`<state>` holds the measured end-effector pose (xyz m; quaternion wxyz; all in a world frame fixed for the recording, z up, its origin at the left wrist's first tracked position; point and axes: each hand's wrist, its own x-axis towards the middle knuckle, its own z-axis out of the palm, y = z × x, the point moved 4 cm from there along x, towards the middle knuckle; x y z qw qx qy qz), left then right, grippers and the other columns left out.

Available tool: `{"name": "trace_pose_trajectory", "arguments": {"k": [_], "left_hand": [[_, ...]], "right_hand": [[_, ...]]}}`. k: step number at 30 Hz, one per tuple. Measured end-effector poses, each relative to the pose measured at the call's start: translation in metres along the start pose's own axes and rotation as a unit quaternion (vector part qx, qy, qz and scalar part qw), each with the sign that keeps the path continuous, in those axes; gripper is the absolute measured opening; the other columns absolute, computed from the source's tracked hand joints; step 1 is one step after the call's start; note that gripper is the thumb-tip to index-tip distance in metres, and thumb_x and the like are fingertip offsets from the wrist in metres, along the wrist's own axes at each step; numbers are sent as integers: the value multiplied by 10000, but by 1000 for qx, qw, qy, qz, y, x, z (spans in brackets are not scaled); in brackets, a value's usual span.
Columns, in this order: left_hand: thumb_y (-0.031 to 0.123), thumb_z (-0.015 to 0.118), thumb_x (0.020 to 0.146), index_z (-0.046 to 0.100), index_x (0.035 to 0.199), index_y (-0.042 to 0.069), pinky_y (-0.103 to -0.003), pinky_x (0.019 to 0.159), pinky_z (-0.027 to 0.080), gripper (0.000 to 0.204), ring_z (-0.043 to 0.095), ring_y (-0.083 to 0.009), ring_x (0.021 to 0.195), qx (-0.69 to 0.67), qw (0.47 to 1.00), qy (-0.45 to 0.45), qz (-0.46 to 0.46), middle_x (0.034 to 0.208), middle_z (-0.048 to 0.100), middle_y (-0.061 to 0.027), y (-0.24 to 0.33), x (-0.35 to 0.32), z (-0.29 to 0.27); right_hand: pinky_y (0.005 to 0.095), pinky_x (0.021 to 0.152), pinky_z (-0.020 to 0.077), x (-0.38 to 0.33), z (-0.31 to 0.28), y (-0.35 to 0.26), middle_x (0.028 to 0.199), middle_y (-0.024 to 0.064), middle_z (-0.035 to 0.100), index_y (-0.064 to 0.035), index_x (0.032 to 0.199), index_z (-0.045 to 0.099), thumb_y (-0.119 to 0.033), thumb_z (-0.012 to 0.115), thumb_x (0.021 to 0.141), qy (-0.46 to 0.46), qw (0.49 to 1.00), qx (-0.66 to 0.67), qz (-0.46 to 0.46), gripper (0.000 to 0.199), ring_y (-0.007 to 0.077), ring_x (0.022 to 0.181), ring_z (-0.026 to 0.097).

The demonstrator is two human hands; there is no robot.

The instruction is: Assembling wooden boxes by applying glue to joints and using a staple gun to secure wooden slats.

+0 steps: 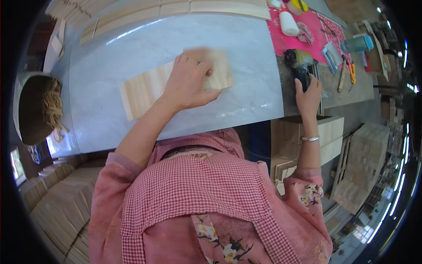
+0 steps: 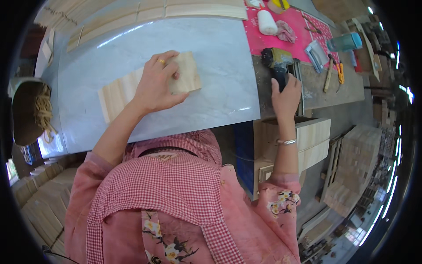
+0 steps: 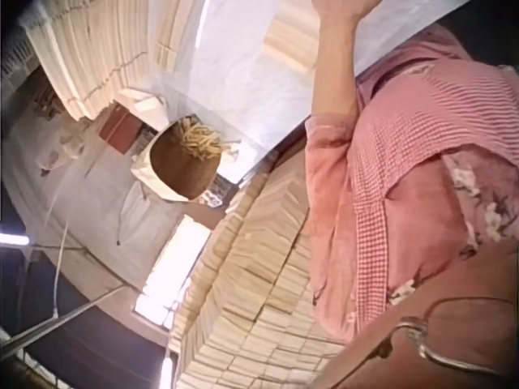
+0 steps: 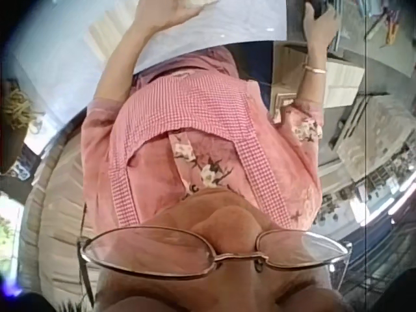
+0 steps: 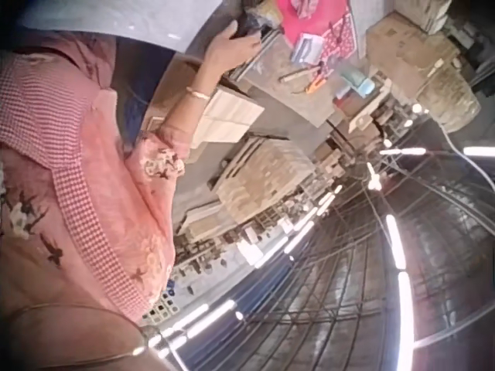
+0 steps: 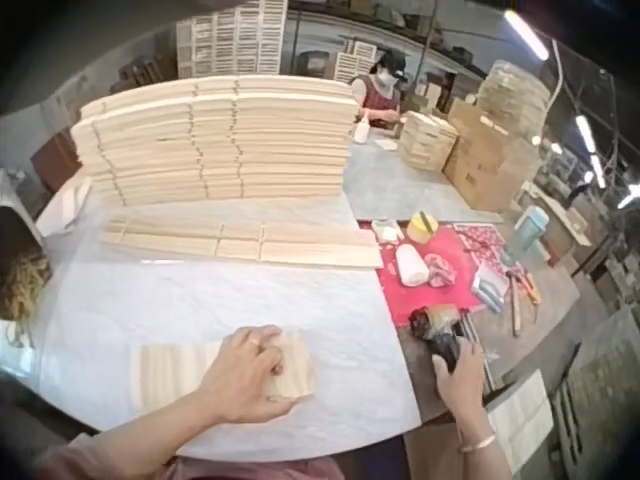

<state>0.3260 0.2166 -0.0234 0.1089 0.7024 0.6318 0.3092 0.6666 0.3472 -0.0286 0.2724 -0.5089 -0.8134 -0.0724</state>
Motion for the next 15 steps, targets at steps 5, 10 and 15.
{"name": "trace_pose_trajectory", "arguments": {"k": [5, 10, 15], "left_hand": [[271, 821, 654, 535, 833, 92, -436, 1091, 374, 382, 486, -344, 1253, 11, 999, 35, 14, 1425, 534, -146, -2, 3, 4], [320, 803, 682, 584, 861, 80, -430, 1102, 371, 371, 498, -332, 1248, 25, 999, 45, 14, 1404, 557, -151, -1, 0, 7], [361, 790, 697, 648, 925, 54, -425, 1095, 378, 408, 517, -326, 1221, 34, 998, 46, 5, 1365, 587, -160, -4, 1, 6]], "right_hand": [[434, 793, 532, 13, 37, 49, 1065, 255, 672, 70, 1144, 606, -218, 716, 882, -167, 974, -65, 135, 404, 355, 857, 663], [379, 628, 517, 41, 12, 29, 904, 203, 681, 72, 1084, 634, -199, 707, 878, -247, 943, -22, 223, 348, 270, 680, 643], [302, 484, 444, 51, -52, -50, 731, 105, 646, 53, 1031, 660, -163, 730, 869, -296, 901, 111, 297, 279, 165, 514, 554]]}}
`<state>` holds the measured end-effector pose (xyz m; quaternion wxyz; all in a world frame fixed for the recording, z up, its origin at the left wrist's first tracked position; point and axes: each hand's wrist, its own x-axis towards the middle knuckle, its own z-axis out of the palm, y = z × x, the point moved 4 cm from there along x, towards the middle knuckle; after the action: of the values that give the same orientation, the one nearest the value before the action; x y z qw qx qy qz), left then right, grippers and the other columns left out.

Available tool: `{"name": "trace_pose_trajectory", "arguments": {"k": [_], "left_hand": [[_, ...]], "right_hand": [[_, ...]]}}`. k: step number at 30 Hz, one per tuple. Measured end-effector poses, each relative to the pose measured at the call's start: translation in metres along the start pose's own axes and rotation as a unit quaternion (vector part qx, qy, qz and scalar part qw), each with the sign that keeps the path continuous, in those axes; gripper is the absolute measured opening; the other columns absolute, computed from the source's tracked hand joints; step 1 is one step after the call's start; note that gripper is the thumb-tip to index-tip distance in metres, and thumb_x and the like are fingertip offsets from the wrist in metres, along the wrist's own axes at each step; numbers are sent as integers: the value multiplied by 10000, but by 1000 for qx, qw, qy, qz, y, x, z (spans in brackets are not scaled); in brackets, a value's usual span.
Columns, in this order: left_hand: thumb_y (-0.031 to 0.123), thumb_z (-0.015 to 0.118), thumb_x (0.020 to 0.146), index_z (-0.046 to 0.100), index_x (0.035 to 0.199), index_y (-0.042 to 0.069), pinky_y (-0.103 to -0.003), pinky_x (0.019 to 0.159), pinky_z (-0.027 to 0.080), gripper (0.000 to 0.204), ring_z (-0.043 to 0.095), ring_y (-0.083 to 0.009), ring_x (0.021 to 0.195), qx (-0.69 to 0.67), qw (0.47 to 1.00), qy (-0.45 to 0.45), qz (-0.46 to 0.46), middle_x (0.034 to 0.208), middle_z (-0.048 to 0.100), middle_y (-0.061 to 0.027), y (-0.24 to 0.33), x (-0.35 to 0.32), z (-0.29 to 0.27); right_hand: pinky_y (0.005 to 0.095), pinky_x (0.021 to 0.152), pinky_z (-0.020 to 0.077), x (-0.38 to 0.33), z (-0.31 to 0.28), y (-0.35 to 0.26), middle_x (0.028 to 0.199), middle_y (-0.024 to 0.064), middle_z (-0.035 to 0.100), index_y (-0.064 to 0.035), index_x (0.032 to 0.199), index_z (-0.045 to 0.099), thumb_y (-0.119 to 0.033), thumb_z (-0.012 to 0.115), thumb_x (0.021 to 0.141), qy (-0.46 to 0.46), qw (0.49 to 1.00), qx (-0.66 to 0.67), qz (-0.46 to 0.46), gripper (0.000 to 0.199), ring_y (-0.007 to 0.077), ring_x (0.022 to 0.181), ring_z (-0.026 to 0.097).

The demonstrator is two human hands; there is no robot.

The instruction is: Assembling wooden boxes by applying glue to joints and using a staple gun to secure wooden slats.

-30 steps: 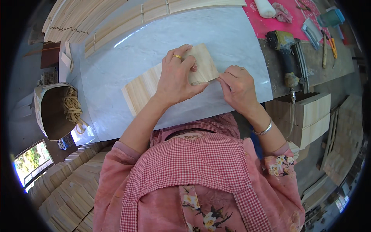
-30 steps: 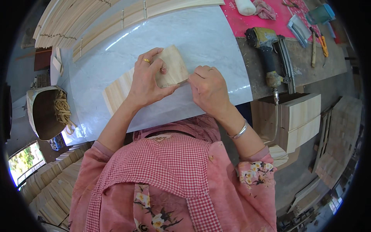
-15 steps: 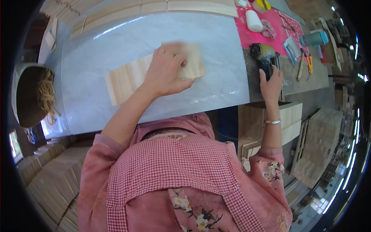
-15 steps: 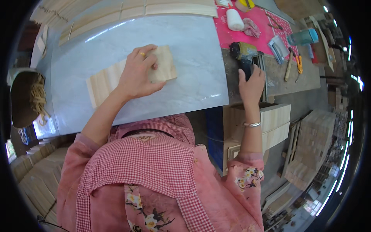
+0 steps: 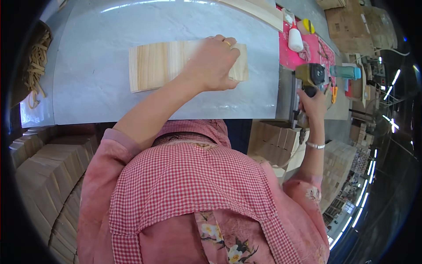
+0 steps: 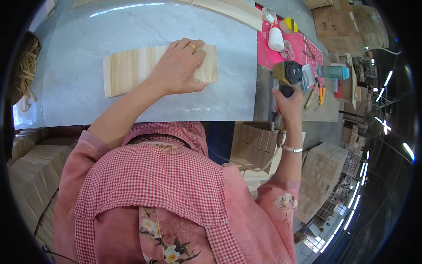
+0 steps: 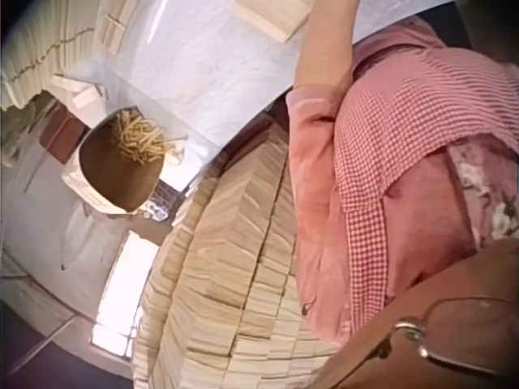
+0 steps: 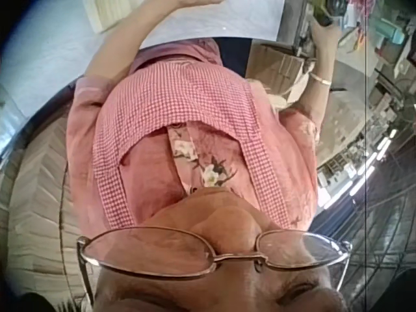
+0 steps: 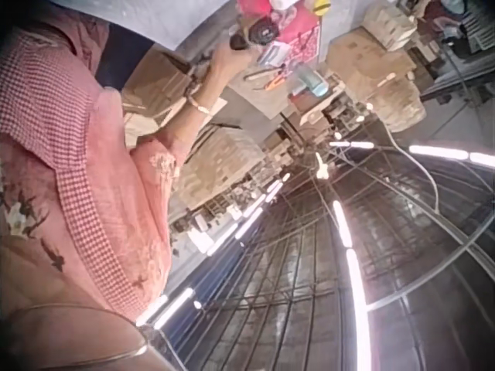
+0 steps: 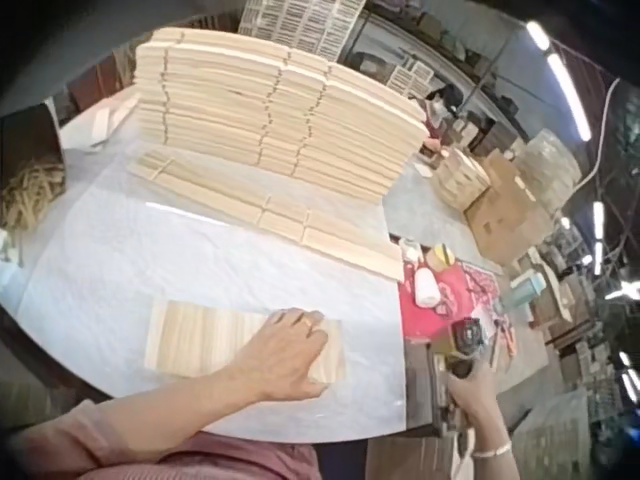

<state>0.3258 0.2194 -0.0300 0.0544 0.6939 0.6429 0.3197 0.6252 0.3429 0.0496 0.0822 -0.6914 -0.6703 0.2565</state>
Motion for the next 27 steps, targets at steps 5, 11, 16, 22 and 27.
{"name": "trace_pose_trajectory", "arguments": {"k": [5, 11, 16, 22, 27], "left_hand": [[371, 790, 693, 681, 988, 35, -421, 1075, 394, 460, 534, -322, 1189, 0, 1000, -2, -5, 1335, 607, -165, -1, 1, 0], [365, 802, 680, 684, 1012, 31, -417, 1051, 411, 485, 542, -319, 1171, 0, 1000, -11, -3, 1322, 613, -166, 0, 2, 2], [366, 809, 674, 681, 1017, 32, -417, 1046, 414, 496, 541, -318, 1168, -1, 1000, -4, 0, 1312, 615, -165, 1, 1, 1], [366, 809, 679, 677, 1025, 34, -418, 1053, 406, 498, 534, -317, 1172, 2, 1000, 1, 0, 1313, 611, -162, -1, 0, 1], [363, 806, 683, 676, 1041, 38, -419, 1067, 393, 500, 523, -313, 1186, -7, 999, -29, -12, 1330, 598, -158, 0, 1, -1]], "right_hand": [[251, 436, 390, -86, 6, -57, 672, 30, 612, 18, 1011, 674, -87, 770, 851, -38, 995, 82, -37, 214, 99, 471, 481], [246, 418, 376, -112, 22, -74, 655, 11, 599, 8, 1021, 677, -80, 764, 878, -101, 984, 123, -78, 189, 92, 458, 462], [245, 414, 376, -108, 26, -73, 654, 13, 600, 10, 1023, 676, -90, 770, 883, -124, 985, 109, -54, 196, 92, 454, 464], [245, 407, 374, -107, 28, -79, 652, 16, 600, 18, 1002, 668, -98, 769, 888, -140, 983, 99, -60, 191, 90, 450, 465], [244, 402, 368, -103, 30, -90, 622, 13, 585, 20, 943, 663, -120, 765, 900, -106, 983, 137, -68, 179, 86, 442, 459]]}}
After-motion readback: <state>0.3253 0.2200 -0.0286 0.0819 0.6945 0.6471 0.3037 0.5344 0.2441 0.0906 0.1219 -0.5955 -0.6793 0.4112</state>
